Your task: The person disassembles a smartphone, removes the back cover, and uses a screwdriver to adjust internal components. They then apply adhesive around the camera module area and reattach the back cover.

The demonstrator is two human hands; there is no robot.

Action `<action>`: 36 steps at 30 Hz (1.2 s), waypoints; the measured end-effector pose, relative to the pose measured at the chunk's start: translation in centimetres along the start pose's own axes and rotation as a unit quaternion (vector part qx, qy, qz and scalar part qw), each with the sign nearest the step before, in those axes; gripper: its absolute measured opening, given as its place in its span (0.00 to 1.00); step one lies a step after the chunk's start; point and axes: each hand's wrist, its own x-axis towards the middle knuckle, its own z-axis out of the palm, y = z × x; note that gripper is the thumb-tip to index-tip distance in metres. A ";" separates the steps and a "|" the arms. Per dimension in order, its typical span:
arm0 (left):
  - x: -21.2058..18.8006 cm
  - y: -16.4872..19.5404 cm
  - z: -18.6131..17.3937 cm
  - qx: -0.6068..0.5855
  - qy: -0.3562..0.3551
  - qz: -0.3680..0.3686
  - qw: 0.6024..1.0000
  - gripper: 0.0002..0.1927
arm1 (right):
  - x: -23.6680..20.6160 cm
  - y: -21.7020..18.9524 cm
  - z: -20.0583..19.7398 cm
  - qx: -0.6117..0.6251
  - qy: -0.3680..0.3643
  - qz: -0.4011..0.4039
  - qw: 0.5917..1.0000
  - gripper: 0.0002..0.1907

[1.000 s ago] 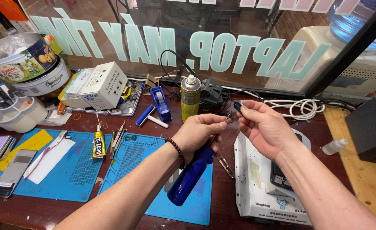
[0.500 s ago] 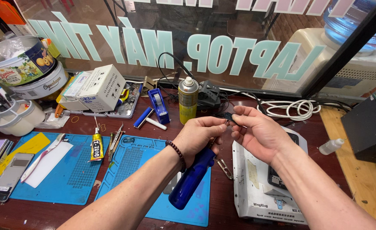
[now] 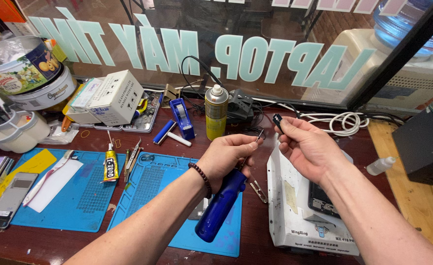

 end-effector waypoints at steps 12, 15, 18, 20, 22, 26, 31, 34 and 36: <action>-0.3 0.2 -2.4 -0.061 0.123 -0.033 0.990 0.05 | 4.8 5.7 -0.2 -0.185 0.139 0.110 0.967 0.10; -0.6 0.3 -3.5 -0.088 0.116 -0.024 0.989 0.06 | 6.3 8.6 -0.5 -0.191 0.129 0.148 0.962 0.10; -1.0 0.2 -5.2 -0.085 0.125 -0.035 0.988 0.06 | 7.9 11.0 -1.0 -0.181 0.157 0.173 0.955 0.11; -0.9 0.0 -6.1 -0.097 0.127 -0.035 0.987 0.06 | 8.8 12.4 -1.3 -0.187 0.173 0.165 0.953 0.10; -0.6 -0.2 -6.8 -0.101 0.122 -0.041 0.986 0.07 | 9.7 13.2 -1.5 -0.183 0.186 0.166 0.951 0.09; -0.2 -0.7 -7.7 -0.105 0.103 -0.063 0.987 0.07 | 9.6 13.8 -1.6 -0.158 0.205 0.161 0.953 0.08; 0.3 -1.3 -7.3 -0.079 0.065 -0.054 0.993 0.07 | 6.6 11.5 0.7 -0.336 0.158 0.134 0.919 0.10; 0.8 -1.4 -6.3 -0.069 0.043 -0.032 0.996 0.08 | 4.3 9.0 2.7 -0.273 0.082 0.078 0.955 0.11; 1.2 -1.5 -5.7 -0.053 0.036 -0.021 0.998 0.08 | 2.8 7.1 3.4 -0.119 -0.031 0.068 0.990 0.14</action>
